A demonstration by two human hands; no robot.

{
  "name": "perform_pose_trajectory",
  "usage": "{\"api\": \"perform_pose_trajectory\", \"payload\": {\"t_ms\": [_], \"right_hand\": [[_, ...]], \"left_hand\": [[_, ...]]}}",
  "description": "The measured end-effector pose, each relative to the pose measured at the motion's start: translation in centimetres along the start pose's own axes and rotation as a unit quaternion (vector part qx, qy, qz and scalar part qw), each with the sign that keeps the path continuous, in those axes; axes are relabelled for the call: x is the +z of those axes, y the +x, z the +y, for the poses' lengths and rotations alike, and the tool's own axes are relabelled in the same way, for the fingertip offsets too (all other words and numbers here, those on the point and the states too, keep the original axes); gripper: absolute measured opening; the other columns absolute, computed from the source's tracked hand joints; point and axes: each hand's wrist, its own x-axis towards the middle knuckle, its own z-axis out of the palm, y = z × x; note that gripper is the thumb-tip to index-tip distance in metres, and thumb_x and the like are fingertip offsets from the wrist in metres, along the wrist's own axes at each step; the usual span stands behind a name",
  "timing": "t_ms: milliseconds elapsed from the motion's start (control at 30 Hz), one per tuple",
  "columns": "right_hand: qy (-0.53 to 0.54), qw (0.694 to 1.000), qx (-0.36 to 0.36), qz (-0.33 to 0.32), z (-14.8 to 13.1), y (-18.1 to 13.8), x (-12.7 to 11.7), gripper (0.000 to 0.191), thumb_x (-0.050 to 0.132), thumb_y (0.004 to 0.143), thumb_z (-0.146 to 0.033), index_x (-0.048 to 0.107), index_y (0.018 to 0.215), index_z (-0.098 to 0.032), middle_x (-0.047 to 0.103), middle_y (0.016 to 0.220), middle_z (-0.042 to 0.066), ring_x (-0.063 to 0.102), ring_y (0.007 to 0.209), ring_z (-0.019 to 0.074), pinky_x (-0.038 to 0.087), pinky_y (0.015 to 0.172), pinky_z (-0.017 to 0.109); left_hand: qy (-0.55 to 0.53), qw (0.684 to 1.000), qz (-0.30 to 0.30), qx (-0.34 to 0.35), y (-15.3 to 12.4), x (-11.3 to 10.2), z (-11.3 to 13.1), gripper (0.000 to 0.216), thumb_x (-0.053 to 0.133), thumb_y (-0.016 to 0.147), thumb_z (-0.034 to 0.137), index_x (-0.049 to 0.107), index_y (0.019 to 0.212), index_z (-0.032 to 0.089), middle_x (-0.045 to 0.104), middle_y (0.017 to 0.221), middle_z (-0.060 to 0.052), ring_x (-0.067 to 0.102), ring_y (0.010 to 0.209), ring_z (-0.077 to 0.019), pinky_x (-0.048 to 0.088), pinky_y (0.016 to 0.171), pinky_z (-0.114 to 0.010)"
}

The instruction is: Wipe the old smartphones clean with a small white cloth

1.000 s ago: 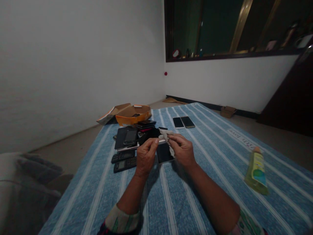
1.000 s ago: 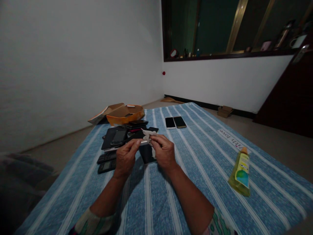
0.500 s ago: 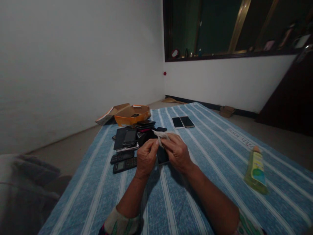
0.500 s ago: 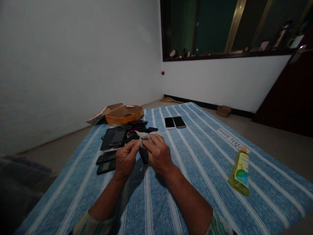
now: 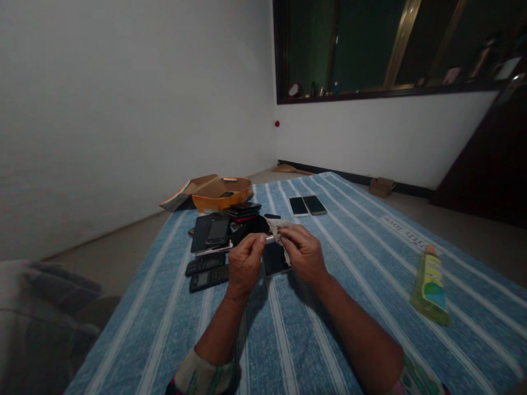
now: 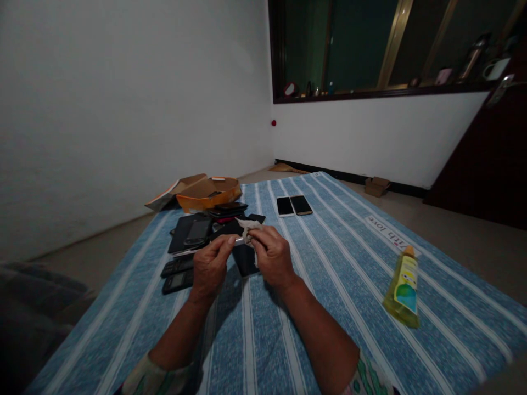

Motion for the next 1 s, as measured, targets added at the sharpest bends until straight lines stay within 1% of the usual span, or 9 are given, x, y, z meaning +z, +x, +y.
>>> {"api": "perform_pose_trajectory", "payload": {"t_ms": [133, 233, 333, 533, 633, 767, 833, 933, 1000], "right_hand": [[-0.073, 0.995, -0.059, -0.041, -0.8, 0.1, 0.3, 0.022, 0.057, 0.093, -0.019, 0.076, 0.104, -0.025, 0.067, 0.116, 0.010, 0.064, 0.108, 0.0215, 0.052, 0.094, 0.035], [-0.101, 0.990, -0.079, -0.057, -1.1, 0.2, 0.6, 0.022, 0.058, 0.094, -0.020, 0.076, 0.105, -0.026, 0.068, 0.114, 0.010, 0.062, 0.111, 0.0235, 0.051, 0.096, 0.038], [-0.074, 0.994, -0.070, -0.049, -0.9, 0.3, 0.6, 0.022, 0.060, 0.093, -0.019, 0.076, 0.105, -0.027, 0.071, 0.109, 0.008, 0.065, 0.106, 0.0222, 0.053, 0.093, 0.037], [0.057, 0.998, 0.029, -0.004, -0.1, 0.5, 0.2, 0.018, 0.065, 0.085, -0.018, 0.079, 0.093, -0.027, 0.075, 0.101, 0.004, 0.070, 0.096, 0.0189, 0.055, 0.089, 0.033], [0.109, 0.990, 0.091, 0.017, 0.4, 0.4, 0.0, 0.011, 0.070, 0.080, -0.021, 0.079, 0.085, -0.025, 0.076, 0.092, 0.003, 0.071, 0.089, 0.0190, 0.055, 0.084, 0.033], [0.131, 0.976, 0.169, 0.030, 0.8, 0.3, -0.2, 0.011, 0.071, 0.079, -0.027, 0.079, 0.086, -0.023, 0.076, 0.085, 0.002, 0.071, 0.082, 0.0191, 0.056, 0.078, 0.033], [0.114, 0.981, 0.154, 0.029, 0.6, 0.3, -0.3, 0.011, 0.070, 0.080, -0.026, 0.078, 0.087, -0.023, 0.076, 0.085, 0.003, 0.070, 0.081, 0.0191, 0.056, 0.078, 0.033], [0.059, 0.996, 0.059, -0.010, -0.1, 0.5, -0.2, 0.016, 0.066, 0.084, -0.020, 0.078, 0.092, -0.025, 0.074, 0.096, 0.004, 0.069, 0.093, 0.0195, 0.055, 0.085, 0.033], [0.014, 0.999, 0.005, -0.044, -0.6, 0.6, 0.0, 0.019, 0.064, 0.087, -0.018, 0.078, 0.096, -0.027, 0.072, 0.106, 0.005, 0.066, 0.101, 0.0199, 0.053, 0.090, 0.034]], "left_hand": [[-0.005, 1.000, -0.009, 0.007, 0.0, 0.0, 0.1, 0.026, 0.054, 0.088, 0.034, 0.073, 0.080, 0.018, 0.074, 0.081, -0.002, 0.067, 0.077, -0.0180, 0.051, 0.075, -0.026], [-0.009, 1.000, -0.013, 0.005, 0.0, -0.1, 0.2, 0.026, 0.053, 0.088, 0.033, 0.073, 0.081, 0.018, 0.074, 0.083, -0.002, 0.067, 0.078, -0.0181, 0.052, 0.077, -0.027], [-0.016, 1.000, -0.010, 0.004, 0.0, -0.1, 0.2, 0.025, 0.054, 0.088, 0.033, 0.073, 0.081, 0.018, 0.075, 0.084, -0.003, 0.068, 0.080, -0.0184, 0.052, 0.078, -0.027], [-0.006, 1.000, -0.007, -0.008, 0.0, -0.2, 0.2, 0.025, 0.056, 0.087, 0.034, 0.073, 0.082, 0.017, 0.073, 0.081, -0.002, 0.067, 0.078, -0.0180, 0.051, 0.076, -0.027], [-0.002, 1.000, -0.006, -0.012, 0.0, -0.2, 0.2, 0.026, 0.055, 0.088, 0.035, 0.073, 0.082, 0.017, 0.072, 0.080, -0.002, 0.066, 0.078, -0.0179, 0.051, 0.076, -0.026], [0.003, 1.000, -0.007, -0.020, 0.0, -0.2, 0.3, 0.026, 0.055, 0.087, 0.035, 0.073, 0.080, 0.017, 0.072, 0.079, -0.002, 0.066, 0.077, -0.0181, 0.051, 0.075, -0.026], [0.004, 1.000, -0.007, -0.023, 0.0, -0.2, 0.4, 0.026, 0.055, 0.087, 0.035, 0.073, 0.081, 0.017, 0.072, 0.079, -0.002, 0.066, 0.076, -0.0182, 0.051, 0.074, -0.026], [0.000, 1.000, -0.011, -0.025, 0.0, -0.2, 0.4, 0.026, 0.055, 0.088, 0.036, 0.073, 0.082, 0.017, 0.073, 0.080, -0.003, 0.066, 0.078, -0.0192, 0.052, 0.075, -0.028], [-0.006, 1.000, -0.015, -0.021, 0.0, -0.2, 0.3, 0.027, 0.055, 0.088, 0.036, 0.074, 0.083, 0.017, 0.074, 0.083, -0.003, 0.066, 0.080, -0.0197, 0.052, 0.078, -0.029]]}}
